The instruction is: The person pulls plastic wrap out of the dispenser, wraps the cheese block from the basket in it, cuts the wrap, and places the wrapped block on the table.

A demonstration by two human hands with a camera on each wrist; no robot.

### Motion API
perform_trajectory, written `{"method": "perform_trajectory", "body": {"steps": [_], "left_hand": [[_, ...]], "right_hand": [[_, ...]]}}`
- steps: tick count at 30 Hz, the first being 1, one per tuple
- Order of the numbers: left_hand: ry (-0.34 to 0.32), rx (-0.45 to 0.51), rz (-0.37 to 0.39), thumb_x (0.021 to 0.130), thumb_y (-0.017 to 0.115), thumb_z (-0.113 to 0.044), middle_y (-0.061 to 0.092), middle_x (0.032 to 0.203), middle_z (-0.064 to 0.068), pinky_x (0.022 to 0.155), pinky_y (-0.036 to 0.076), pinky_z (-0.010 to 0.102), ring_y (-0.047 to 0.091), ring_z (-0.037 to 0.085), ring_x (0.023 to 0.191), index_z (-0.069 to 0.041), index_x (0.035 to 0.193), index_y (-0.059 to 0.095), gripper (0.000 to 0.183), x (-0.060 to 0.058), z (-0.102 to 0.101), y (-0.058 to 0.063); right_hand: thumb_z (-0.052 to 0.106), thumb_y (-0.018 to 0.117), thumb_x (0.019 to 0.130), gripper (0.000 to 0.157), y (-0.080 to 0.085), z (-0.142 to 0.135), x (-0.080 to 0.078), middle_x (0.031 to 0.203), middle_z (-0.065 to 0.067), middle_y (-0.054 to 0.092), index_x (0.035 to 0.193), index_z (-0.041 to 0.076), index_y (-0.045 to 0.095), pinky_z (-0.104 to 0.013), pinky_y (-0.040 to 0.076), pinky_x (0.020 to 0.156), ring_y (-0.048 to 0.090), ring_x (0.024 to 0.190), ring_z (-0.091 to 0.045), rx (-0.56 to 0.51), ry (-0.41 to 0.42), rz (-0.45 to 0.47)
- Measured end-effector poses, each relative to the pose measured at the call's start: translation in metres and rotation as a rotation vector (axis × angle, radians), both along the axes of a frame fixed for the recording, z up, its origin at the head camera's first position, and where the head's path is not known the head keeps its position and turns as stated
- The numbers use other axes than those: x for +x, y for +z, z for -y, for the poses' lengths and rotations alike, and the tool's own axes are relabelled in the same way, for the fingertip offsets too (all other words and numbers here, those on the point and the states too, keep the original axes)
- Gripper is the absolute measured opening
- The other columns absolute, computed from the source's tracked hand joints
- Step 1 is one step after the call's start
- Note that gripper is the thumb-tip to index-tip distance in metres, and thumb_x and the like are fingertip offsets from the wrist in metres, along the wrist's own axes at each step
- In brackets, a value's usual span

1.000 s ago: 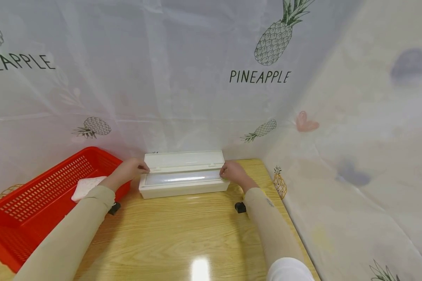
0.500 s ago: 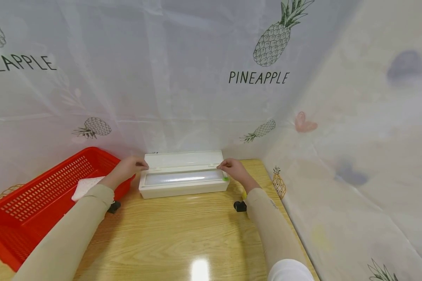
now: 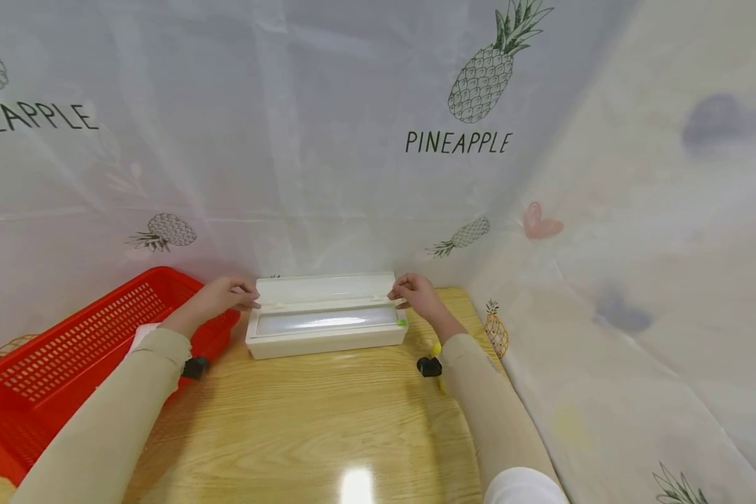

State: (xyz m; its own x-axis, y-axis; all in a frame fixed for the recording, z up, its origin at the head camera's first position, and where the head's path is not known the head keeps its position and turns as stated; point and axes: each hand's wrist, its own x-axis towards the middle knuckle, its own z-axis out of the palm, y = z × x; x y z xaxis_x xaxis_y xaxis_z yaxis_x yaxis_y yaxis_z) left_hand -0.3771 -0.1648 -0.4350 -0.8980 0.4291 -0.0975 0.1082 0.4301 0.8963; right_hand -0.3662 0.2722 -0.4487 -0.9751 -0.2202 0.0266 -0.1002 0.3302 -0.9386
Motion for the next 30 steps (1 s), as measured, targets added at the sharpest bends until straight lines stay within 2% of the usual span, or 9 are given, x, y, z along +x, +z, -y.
{"method": "perform_trajectory", "body": {"steps": [5, 10, 14, 17, 19, 24, 30], "left_hand": [[0.039, 0.025, -0.010, 0.100, 0.052, -0.003, 0.060, 0.112, 0.027, 0.090, 0.050, 0.049, 0.060, 0.045, 0.106, 0.011, 0.112, 0.054, 0.019, 0.003, -0.001, 0.016], [0.037, 0.076, 0.013, 0.100, 0.052, -0.005, 0.061, 0.120, 0.028, 0.093, 0.048, 0.048, 0.058, 0.041, 0.111, 0.006, 0.112, 0.052, 0.017, 0.007, -0.004, 0.022], [0.068, 0.140, 0.027, 0.100, 0.052, -0.006, 0.063, 0.115, 0.025, 0.090, 0.051, 0.041, 0.063, 0.032, 0.107, 0.004, 0.112, 0.050, 0.015, 0.009, -0.003, 0.027], [0.082, 0.179, 0.004, 0.101, 0.050, -0.005, 0.064, 0.111, 0.026, 0.083, 0.054, 0.037, 0.068, 0.029, 0.098, 0.005, 0.111, 0.049, 0.015, 0.010, -0.004, 0.033], [0.085, 0.195, -0.034, 0.101, 0.049, -0.004, 0.064, 0.109, 0.028, 0.082, 0.055, 0.038, 0.068, 0.034, 0.096, 0.007, 0.111, 0.048, 0.015, 0.010, -0.005, 0.038], [0.113, 0.170, -0.193, 0.101, 0.048, -0.003, 0.062, 0.106, 0.029, 0.086, 0.053, 0.041, 0.064, 0.042, 0.100, 0.010, 0.113, 0.049, 0.017, 0.015, -0.011, 0.053], [0.190, 0.130, -0.347, 0.100, 0.051, -0.002, 0.063, 0.103, 0.026, 0.082, 0.055, 0.036, 0.066, 0.037, 0.093, 0.008, 0.118, 0.048, 0.021, 0.020, -0.016, 0.070]], "right_hand": [[0.001, 0.045, 0.103, 0.020, 0.018, 0.005, 0.001, 0.102, -0.026, 0.064, 0.114, -0.016, 0.049, -0.054, 0.049, 0.090, 0.060, 0.103, -0.045, -0.039, -0.018, -0.048], [0.002, 0.046, 0.102, 0.020, 0.032, 0.005, 0.005, 0.102, -0.026, 0.063, 0.114, -0.014, 0.050, -0.047, 0.052, 0.089, 0.059, 0.103, -0.046, -0.015, -0.047, -0.070], [0.003, 0.046, 0.103, 0.018, 0.045, 0.006, 0.007, 0.102, -0.025, 0.063, 0.112, -0.011, 0.052, -0.042, 0.053, 0.087, 0.061, 0.101, -0.043, 0.033, -0.047, -0.109], [0.005, 0.046, 0.103, 0.019, 0.054, 0.006, 0.006, 0.102, -0.026, 0.063, 0.113, -0.011, 0.052, -0.040, 0.054, 0.086, 0.062, 0.100, -0.043, 0.047, -0.043, -0.137], [0.008, 0.047, 0.103, 0.022, 0.059, 0.005, 0.005, 0.102, -0.025, 0.063, 0.114, -0.010, 0.052, -0.038, 0.054, 0.085, 0.063, 0.099, -0.041, 0.051, -0.054, -0.145], [0.015, 0.050, 0.103, 0.028, 0.073, 0.007, 0.005, 0.101, -0.021, 0.064, 0.117, -0.009, 0.052, -0.036, 0.054, 0.084, 0.065, 0.095, -0.032, 0.068, -0.104, -0.198], [0.018, 0.051, 0.103, 0.033, 0.092, 0.013, 0.009, 0.101, -0.019, 0.065, 0.119, -0.010, 0.052, -0.033, 0.054, 0.084, 0.064, 0.097, -0.036, 0.070, -0.156, -0.285]]}}
